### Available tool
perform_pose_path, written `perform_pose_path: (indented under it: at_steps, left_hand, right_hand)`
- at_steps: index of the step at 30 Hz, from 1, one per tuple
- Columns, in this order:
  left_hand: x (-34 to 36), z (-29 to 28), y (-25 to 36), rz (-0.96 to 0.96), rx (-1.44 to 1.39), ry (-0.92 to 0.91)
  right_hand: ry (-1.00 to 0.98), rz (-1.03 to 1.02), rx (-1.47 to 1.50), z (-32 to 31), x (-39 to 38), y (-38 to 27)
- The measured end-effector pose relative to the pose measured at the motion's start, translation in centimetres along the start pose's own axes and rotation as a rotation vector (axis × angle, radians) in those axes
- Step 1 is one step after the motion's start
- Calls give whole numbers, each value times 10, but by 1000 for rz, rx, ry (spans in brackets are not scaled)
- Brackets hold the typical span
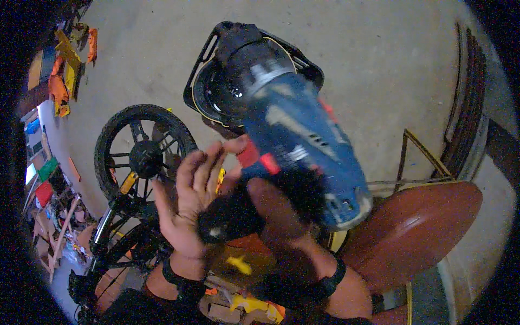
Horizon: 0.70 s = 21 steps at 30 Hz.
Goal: Assembling or repairing plastic fairing panels of a motorcycle using a power drill.
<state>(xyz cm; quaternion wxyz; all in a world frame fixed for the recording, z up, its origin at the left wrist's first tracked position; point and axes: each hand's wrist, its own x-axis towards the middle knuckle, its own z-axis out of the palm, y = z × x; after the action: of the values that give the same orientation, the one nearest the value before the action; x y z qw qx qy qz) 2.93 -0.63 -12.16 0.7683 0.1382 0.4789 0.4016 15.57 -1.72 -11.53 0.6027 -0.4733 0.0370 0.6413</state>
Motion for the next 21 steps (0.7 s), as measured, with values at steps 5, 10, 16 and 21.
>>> perform_pose_path:
  at_steps: [5, 10, 16, 21]
  left_hand:
    - [9, -19, 10, -221, 187, -121]
    - [87, 23, 49, -423, -264, 55]
    - [113, 11, 46, -455, -365, 132]
    - [110, 5, 51, -585, -117, 113]
  right_hand:
    - [-252, 109, -360, -13, -4, 5]
    - [-441, 169, -658, -18, -15, 5]
    - [-433, 154, -660, -11, -4, 20]
    - [-351, 108, -662, -4, -1, 13]
